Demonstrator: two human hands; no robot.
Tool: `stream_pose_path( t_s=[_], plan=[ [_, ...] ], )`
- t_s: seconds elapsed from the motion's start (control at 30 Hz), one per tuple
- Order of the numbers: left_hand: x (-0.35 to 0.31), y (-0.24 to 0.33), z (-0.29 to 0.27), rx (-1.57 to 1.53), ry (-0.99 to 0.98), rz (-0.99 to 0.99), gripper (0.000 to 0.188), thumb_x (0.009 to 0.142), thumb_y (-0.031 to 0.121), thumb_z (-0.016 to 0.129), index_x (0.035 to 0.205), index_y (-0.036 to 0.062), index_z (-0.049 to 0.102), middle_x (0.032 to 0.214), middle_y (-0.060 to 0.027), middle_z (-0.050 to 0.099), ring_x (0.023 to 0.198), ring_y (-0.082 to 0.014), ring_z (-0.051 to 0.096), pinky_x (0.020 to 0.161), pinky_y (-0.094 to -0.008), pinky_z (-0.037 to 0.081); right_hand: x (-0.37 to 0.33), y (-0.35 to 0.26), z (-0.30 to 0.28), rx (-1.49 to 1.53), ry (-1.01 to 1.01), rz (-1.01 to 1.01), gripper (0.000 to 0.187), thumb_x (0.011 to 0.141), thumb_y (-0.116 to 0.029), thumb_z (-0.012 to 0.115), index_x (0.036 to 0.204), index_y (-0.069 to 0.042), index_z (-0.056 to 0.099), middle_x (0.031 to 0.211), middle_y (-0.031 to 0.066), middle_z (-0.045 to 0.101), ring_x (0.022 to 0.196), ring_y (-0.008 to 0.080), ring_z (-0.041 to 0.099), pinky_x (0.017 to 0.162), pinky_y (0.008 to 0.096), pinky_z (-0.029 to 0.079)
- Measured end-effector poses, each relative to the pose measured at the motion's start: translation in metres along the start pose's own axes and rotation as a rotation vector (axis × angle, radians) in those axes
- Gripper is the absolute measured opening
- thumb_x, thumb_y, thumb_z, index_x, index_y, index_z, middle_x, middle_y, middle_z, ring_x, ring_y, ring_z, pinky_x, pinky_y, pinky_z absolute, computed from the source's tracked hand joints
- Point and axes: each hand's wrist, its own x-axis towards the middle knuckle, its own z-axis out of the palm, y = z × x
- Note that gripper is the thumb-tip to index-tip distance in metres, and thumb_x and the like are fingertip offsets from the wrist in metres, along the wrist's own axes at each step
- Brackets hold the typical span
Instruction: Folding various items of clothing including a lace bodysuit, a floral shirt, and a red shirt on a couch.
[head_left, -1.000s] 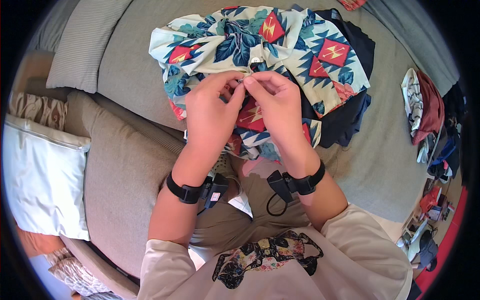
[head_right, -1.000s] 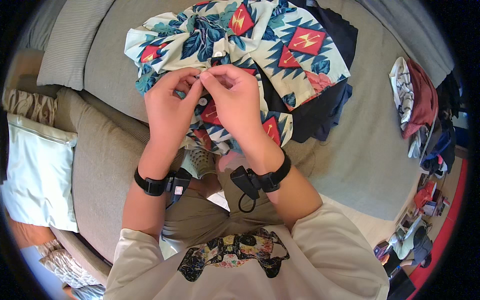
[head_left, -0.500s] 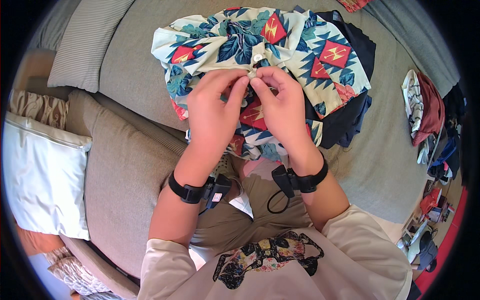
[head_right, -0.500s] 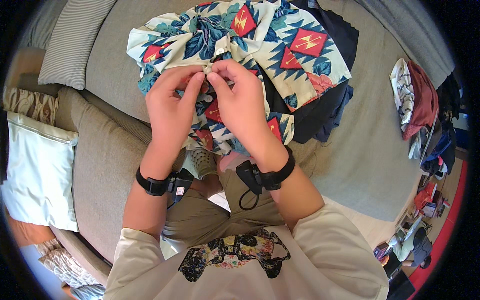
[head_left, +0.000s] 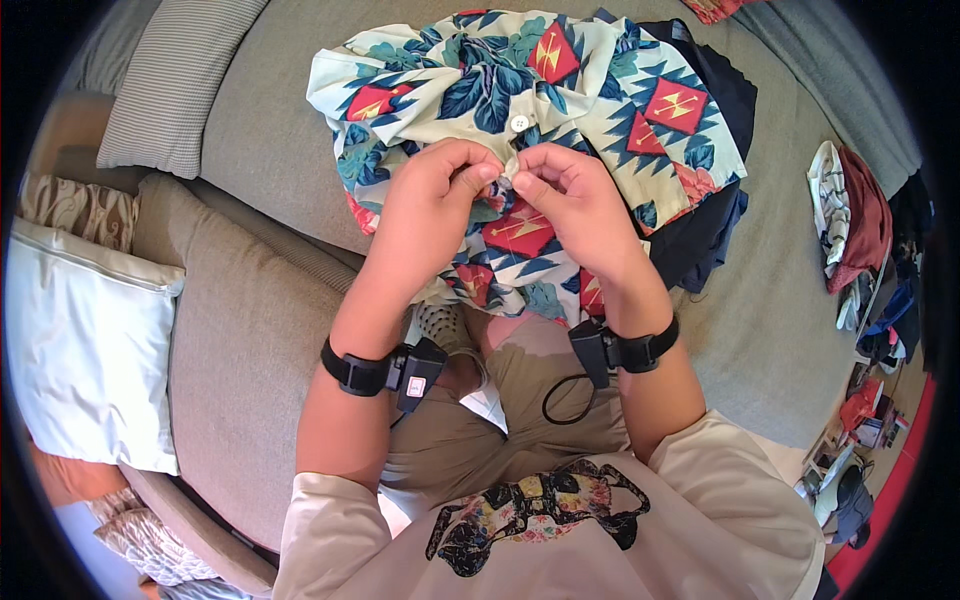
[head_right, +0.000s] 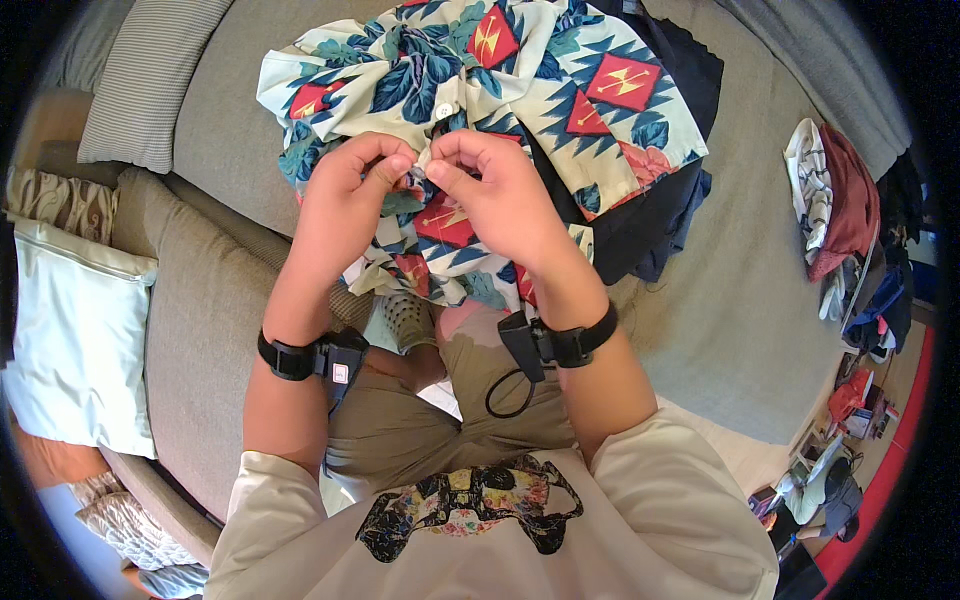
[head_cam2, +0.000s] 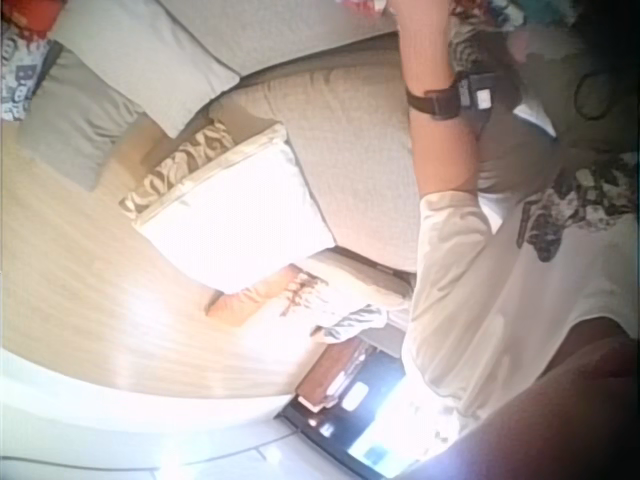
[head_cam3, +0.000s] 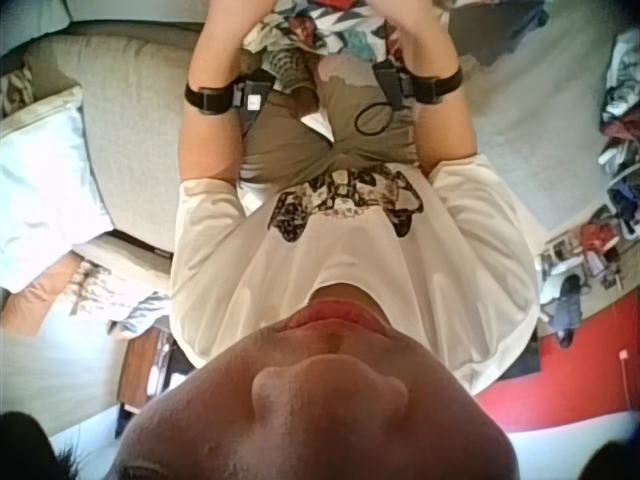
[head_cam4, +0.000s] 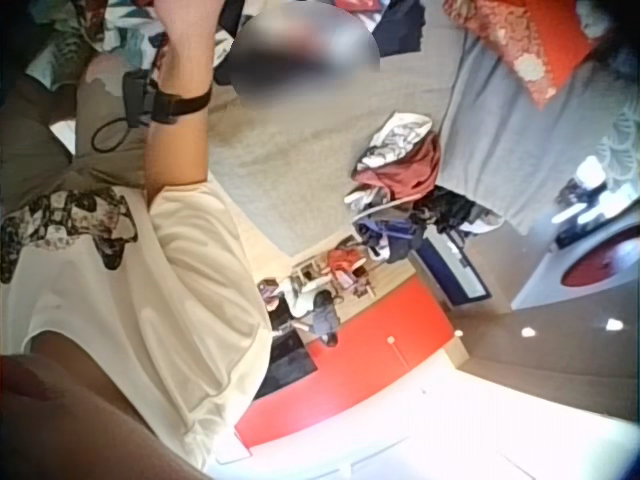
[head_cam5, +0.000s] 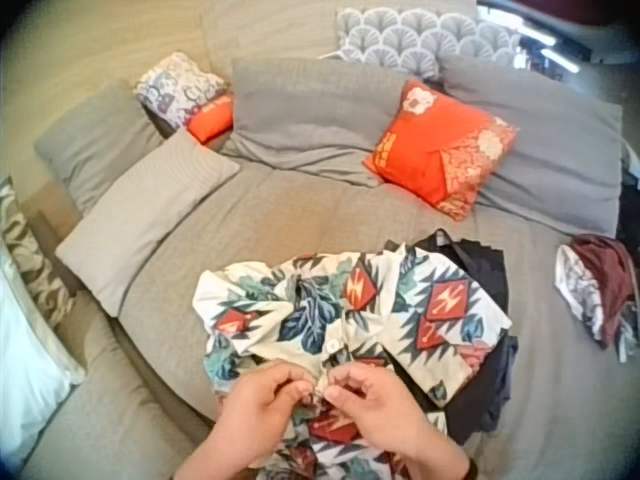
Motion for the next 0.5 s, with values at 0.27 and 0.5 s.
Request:
stream_pose_path(
  t_s=[0.27, 0.5],
  plan=[
    [0.006, -0.008, -0.005, -0.160, -0.141, -0.082, 0.014, 0.104, 0.010, 0.059, 0.102, -0.0031, 0.064, 0.086, -0.0007, 0.064, 0.081, -0.0081, 0.061, 0.074, -0.0246, 0.051, 0.004, 0.005, -0.008, 0.162, -0.062, 0.078, 0.016, 0.104, -0.016, 0.060, 0.103, -0.001, 0.065, 0.092, 0.0001, 0.068, 0.079, 0.0059, 0.061, 0.073, 0.0242, 0.052],
    [0.007, -0.014, 0.003, 0.063, -0.040, 0.043, 0.008, 0.100, 0.005, 0.058, 0.097, -0.0015, 0.062, 0.088, -0.0105, 0.062, 0.077, -0.0221, 0.064, 0.071, -0.0334, 0.052, 0.004, 0.010, -0.007, 0.114, -0.072, 0.063, 0.017, 0.105, -0.015, 0.058, 0.104, 0.000, 0.064, 0.092, -0.0003, 0.067, 0.077, 0.0065, 0.059, 0.074, 0.0238, 0.051]
  ],
)
